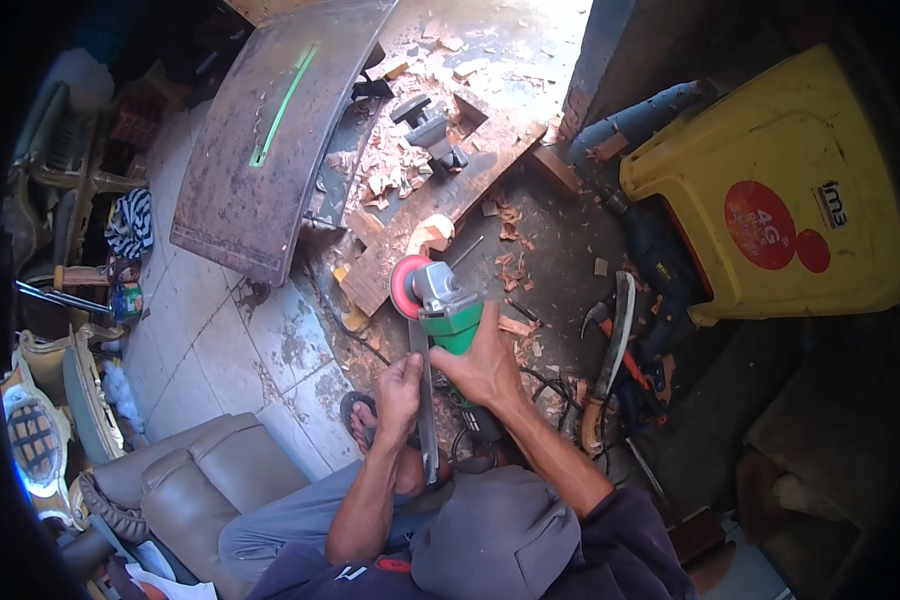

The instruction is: The person carves a wooden handle with a knife and grinds it with an angle grinder.

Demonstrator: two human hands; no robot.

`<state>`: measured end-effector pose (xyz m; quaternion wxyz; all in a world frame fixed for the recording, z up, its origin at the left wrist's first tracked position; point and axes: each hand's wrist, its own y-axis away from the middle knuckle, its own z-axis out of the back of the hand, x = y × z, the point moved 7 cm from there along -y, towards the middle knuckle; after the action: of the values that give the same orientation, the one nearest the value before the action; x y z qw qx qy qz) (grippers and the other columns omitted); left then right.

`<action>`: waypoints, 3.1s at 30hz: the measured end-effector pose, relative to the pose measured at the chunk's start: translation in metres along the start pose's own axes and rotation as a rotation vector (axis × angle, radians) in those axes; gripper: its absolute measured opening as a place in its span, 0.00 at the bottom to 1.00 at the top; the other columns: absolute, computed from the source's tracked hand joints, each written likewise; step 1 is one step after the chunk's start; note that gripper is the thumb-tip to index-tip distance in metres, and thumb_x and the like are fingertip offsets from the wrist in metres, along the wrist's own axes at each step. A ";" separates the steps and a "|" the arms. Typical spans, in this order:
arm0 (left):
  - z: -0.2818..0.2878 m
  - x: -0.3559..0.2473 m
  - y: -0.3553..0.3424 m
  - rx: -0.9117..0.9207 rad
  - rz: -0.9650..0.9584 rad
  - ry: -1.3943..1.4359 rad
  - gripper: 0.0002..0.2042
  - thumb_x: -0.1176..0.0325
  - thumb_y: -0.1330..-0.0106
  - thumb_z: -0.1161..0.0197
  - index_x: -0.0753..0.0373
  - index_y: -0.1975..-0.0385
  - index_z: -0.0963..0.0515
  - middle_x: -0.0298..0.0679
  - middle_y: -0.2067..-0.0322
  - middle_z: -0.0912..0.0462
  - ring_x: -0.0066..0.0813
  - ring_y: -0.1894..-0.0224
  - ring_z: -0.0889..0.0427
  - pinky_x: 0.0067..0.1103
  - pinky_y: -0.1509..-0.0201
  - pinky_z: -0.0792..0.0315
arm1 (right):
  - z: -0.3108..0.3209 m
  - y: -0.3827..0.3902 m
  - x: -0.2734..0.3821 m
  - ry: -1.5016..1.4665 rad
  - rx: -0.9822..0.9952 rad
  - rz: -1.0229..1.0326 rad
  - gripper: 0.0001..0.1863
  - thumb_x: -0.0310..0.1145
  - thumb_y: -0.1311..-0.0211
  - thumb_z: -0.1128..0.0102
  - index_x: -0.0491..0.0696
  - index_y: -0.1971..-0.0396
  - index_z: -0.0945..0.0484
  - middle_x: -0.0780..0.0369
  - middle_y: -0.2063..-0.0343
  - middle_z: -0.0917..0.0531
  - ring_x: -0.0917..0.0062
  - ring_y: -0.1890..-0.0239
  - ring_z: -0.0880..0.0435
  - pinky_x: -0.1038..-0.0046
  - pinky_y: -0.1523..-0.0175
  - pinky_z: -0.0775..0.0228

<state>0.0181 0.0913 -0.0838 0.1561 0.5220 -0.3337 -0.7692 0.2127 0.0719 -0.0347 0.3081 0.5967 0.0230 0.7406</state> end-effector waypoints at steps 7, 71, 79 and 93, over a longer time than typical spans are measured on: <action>0.005 -0.009 0.003 -0.097 -0.093 -0.192 0.21 0.52 0.20 0.44 0.65 0.64 0.16 0.41 0.85 0.19 0.34 0.84 0.14 0.30 0.80 0.23 | -0.002 0.002 0.006 0.025 0.018 -0.040 0.40 0.42 0.50 0.26 0.42 0.44 0.41 0.42 0.58 0.16 0.48 0.56 0.12 0.53 0.50 0.22; 0.003 0.016 -0.004 -0.046 -0.060 0.166 0.20 0.49 0.19 0.46 0.60 0.64 0.22 0.26 0.82 0.30 0.17 0.87 0.29 0.18 0.85 0.30 | 0.008 -0.007 0.016 0.211 0.078 -0.028 0.43 0.43 0.52 0.26 0.39 0.42 0.41 0.40 0.61 0.15 0.42 0.57 0.12 0.50 0.51 0.21; 0.002 0.017 -0.005 0.023 -0.076 0.243 0.21 0.45 0.20 0.47 0.57 0.67 0.25 0.28 0.83 0.29 0.18 0.87 0.29 0.18 0.86 0.33 | 0.002 0.002 0.020 0.221 0.088 0.097 0.45 0.46 0.50 0.28 0.35 0.41 0.42 0.34 0.64 0.16 0.36 0.60 0.14 0.46 0.54 0.22; 0.006 0.008 -0.009 0.095 0.046 0.314 0.22 0.42 0.21 0.47 0.55 0.67 0.28 0.32 0.83 0.28 0.22 0.88 0.30 0.21 0.86 0.38 | 0.001 -0.007 0.029 0.231 0.056 0.097 0.42 0.45 0.50 0.28 0.39 0.43 0.41 0.35 0.65 0.16 0.36 0.61 0.15 0.44 0.55 0.23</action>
<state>0.0107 0.0953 -0.0945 0.1992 0.6347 -0.3533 -0.6577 0.2143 0.0913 -0.0123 0.2505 0.5163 0.0499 0.8174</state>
